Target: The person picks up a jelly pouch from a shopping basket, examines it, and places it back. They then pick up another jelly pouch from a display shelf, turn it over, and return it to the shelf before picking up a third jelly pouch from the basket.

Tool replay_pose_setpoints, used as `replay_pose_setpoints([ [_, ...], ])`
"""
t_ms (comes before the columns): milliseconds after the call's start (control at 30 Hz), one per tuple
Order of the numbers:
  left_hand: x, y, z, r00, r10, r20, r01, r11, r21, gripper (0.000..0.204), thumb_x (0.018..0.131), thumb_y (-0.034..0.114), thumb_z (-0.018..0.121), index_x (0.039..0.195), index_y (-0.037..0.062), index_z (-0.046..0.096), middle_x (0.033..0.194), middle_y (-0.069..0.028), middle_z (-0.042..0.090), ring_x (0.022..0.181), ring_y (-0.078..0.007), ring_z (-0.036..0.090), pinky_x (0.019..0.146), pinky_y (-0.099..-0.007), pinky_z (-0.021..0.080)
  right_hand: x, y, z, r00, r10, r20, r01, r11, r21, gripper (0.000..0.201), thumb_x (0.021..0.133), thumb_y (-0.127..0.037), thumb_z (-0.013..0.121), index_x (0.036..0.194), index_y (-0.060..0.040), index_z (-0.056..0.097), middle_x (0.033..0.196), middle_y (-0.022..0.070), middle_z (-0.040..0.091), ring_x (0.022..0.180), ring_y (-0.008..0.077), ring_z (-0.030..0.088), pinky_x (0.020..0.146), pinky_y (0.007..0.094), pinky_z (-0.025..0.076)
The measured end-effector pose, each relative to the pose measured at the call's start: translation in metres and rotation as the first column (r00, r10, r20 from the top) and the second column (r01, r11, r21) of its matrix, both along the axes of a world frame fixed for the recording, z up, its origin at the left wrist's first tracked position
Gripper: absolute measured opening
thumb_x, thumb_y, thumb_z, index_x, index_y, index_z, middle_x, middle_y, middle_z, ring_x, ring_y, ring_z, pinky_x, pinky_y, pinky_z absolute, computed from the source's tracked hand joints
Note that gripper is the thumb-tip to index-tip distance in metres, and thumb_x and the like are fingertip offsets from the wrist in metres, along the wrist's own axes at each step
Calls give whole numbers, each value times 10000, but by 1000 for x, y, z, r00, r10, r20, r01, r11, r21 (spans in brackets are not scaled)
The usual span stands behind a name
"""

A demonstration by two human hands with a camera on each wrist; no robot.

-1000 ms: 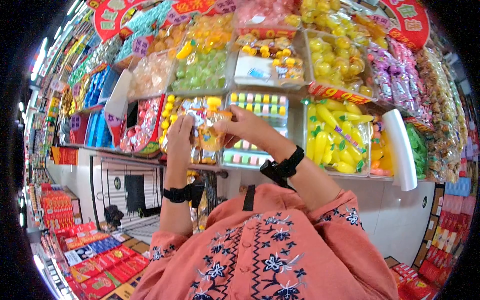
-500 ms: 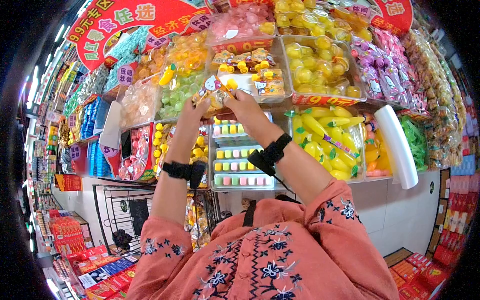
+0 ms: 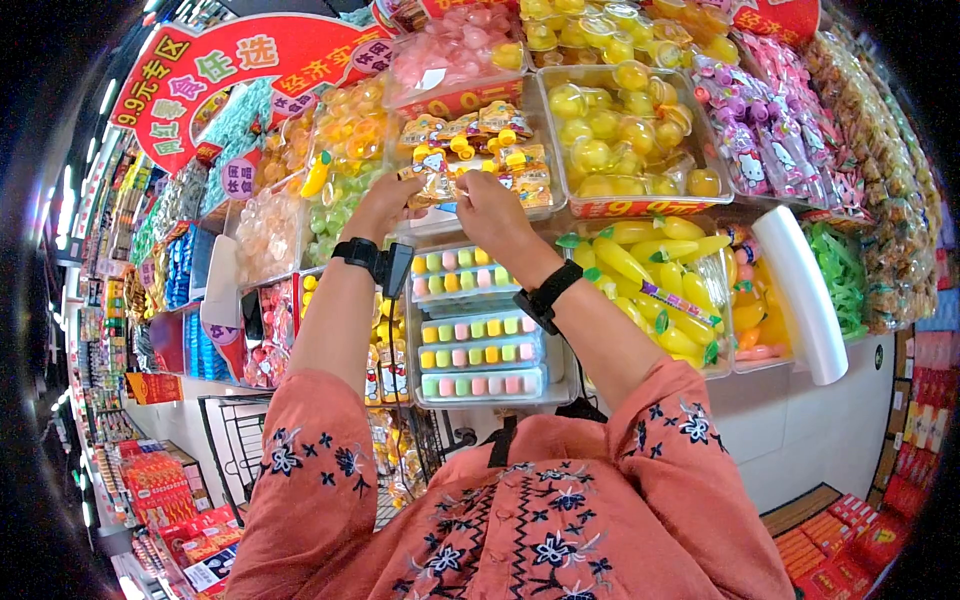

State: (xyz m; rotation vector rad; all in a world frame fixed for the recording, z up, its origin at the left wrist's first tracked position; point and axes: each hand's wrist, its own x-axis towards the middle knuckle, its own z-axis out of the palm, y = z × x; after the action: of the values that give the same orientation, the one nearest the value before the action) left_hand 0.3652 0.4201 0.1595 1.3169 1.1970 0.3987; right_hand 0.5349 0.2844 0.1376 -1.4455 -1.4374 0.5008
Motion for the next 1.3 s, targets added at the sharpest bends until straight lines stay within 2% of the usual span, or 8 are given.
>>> replay_pose_setpoints([
  [267, 17, 18, -18, 914, 63, -402, 24, 978, 206, 349, 937, 191, 631, 1168, -68, 604, 1074, -199, 677, 891, -309, 703, 687, -410, 600, -2, 4, -13, 999, 27, 36, -28, 1000, 7, 172, 876, -53, 590, 1035, 10, 572, 1030, 232, 632, 962, 417, 622, 817, 481, 517],
  [367, 12, 25, -45, 673, 162, -722, 426, 713, 557, 477, 883, 212, 676, 1249, -73, 563, 1160, -267, 636, 990, -406, 677, 797, -478, 573, -4, 4, -19, 999, 19, 37, -19, 1000, 6, 157, 870, -42, 590, 1017, 7, 562, 1005, 233, 626, 933, 428, 618, 795, 489, 514],
  [467, 15, 1, -21, 601, 215, -770, 491, 661, 567, 577, 836, 251, 712, 1314, -18, 532, 1249, -284, 581, 1080, -445, 631, 881, -489, 540, -5, 0, -21, 1000, 24, 10, -24, 999, 26, 152, 862, -26, 588, 1007, 6, 557, 989, 234, 622, 918, 436, 616, 780, 490, 512],
  [667, 7, -14, -8, 526, -62, -848, 719, 564, 405, 597, 806, 253, 747, 1319, 63, 509, 1260, -253, 557, 1039, -418, 654, 845, -491, 551, -6, 0, -24, 1000, 21, -4, -20, 998, 54, 157, 855, -15, 584, 1008, 2, 554, 994, 231, 627, 918, 435, 616, 771, 488, 511],
  [867, 8, 2, -30, 402, -5, -915, 836, 409, 365, 463, 864, 84, 640, 1298, 40, 486, 1179, -239, 558, 937, -395, 686, 735, -455, 587, -6, -1, -24, 1000, 15, 3, -15, 999, 48, 153, 857, -15, 578, 1009, -10, 559, 986, 215, 626, 910, 423, 619, 770, 486, 513],
  [1067, 15, 6, -34, 417, 193, -888, 836, 303, 458, 292, 872, 32, 594, 1162, 20, 556, 1130, -224, 554, 849, -370, 699, 685, -421, 593, -6, -3, -19, 1000, 2, 15, -2, 1000, 26, 138, 859, -17, 578, 997, -16, 566, 974, 203, 627, 898, 415, 625, 762, 484, 516],
  [1167, 17, 13, -37, 431, 228, -873, 761, 427, 488, 264, 864, 35, 607, 1124, 13, 574, 1141, -233, 549, 868, -373, 694, 686, -438, 589, -7, -3, -21, 1000, -3, 16, 3, 999, 32, 133, 858, -19, 582, 990, -19, 567, 971, 202, 627, 890, 412, 627, 756, 485, 518],
  [1300, 18, 0, -27, 538, 122, -834, 744, 396, 538, 345, 846, 111, 673, 1155, 10, 557, 1157, -249, 539, 923, -410, 675, 739, -469, 583, -7, -2, -22, 1000, -11, 25, 11, 1000, 16, 134, 854, -16, 583, 987, -20, 567, 962, 201, 627, 889, 410, 629, 758, 487, 520],
])
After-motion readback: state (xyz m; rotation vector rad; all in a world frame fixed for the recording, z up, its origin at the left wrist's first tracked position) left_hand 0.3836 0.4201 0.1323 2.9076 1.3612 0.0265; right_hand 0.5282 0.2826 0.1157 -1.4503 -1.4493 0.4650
